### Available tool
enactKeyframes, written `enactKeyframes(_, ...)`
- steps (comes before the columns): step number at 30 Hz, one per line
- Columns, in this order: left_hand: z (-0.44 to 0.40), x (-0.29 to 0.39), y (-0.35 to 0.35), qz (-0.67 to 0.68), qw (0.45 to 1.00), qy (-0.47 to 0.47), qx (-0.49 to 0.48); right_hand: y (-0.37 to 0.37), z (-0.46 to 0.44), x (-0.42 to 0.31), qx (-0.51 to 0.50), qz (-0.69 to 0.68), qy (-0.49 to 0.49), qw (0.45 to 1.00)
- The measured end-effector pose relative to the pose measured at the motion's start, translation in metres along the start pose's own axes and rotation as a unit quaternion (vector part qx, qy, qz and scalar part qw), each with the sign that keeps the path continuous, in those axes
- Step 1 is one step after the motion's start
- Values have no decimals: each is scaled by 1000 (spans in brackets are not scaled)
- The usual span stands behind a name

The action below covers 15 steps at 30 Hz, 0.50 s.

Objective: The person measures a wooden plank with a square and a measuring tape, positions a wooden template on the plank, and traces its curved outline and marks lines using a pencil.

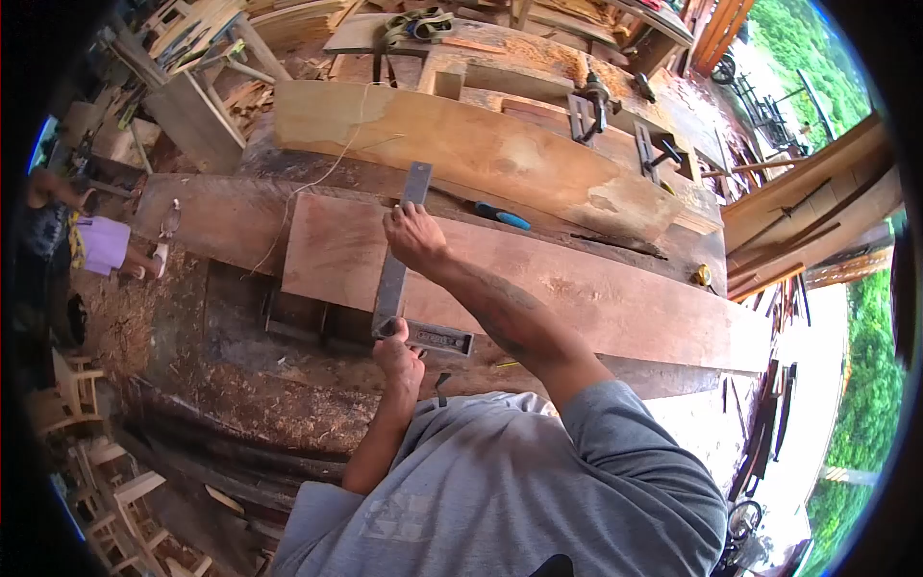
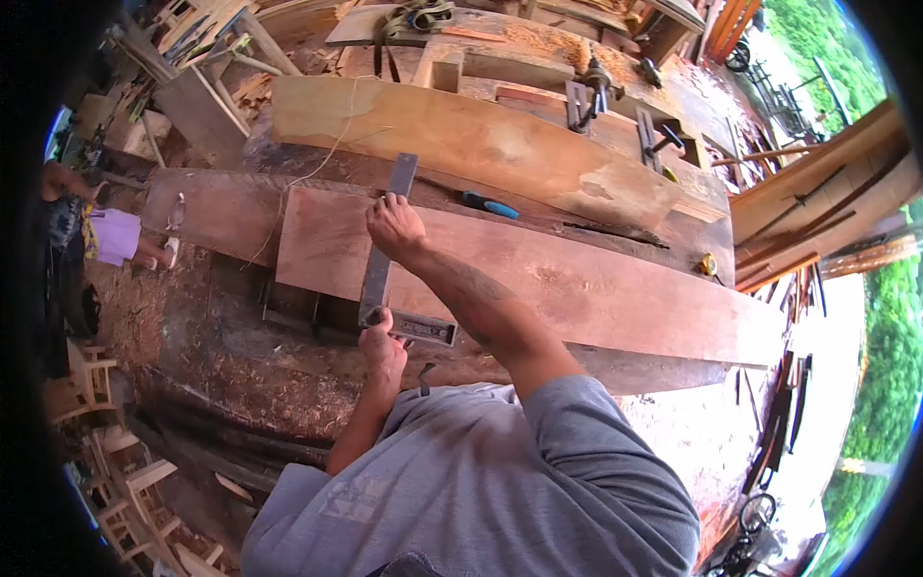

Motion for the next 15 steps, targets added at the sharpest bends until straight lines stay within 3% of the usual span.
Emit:
enactKeyframes(2, -5, 29, 4, 2, 1000, -16, 3, 7, -12, -25, 44, 41, 35, 998)
enactKeyframes(3, 32, -63, -18, 51, 995, 76, -29, 18, 55, 23, -36, 85, 61, 994)
enactKeyframes(6, 15, -7, -5, 6, 999, 37, 13, 14, 35, -41, -53, 10, 111, 992)
enactKeyframes(8, 3, -19, 7, -3, 1000, 23, 4, 14, 60, -72, -69, 9, 151, 986)
enactKeyframes(11, -5, -32, 15, 5, 999, -13, -43, 18, 85, -111, -227, -221, 120, 941)
enactKeyframes(15, -5, -34, 19, 9, 990, -66, -122, 37, 94, -119, -177, -241, 110, 948)
Point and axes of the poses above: each hand's wrist, its own z-axis away from the middle knuckle, its own y-axis out of the back of the hand, x = y × z, the point moved 1 cm from there along -z, towards the middle knuckle
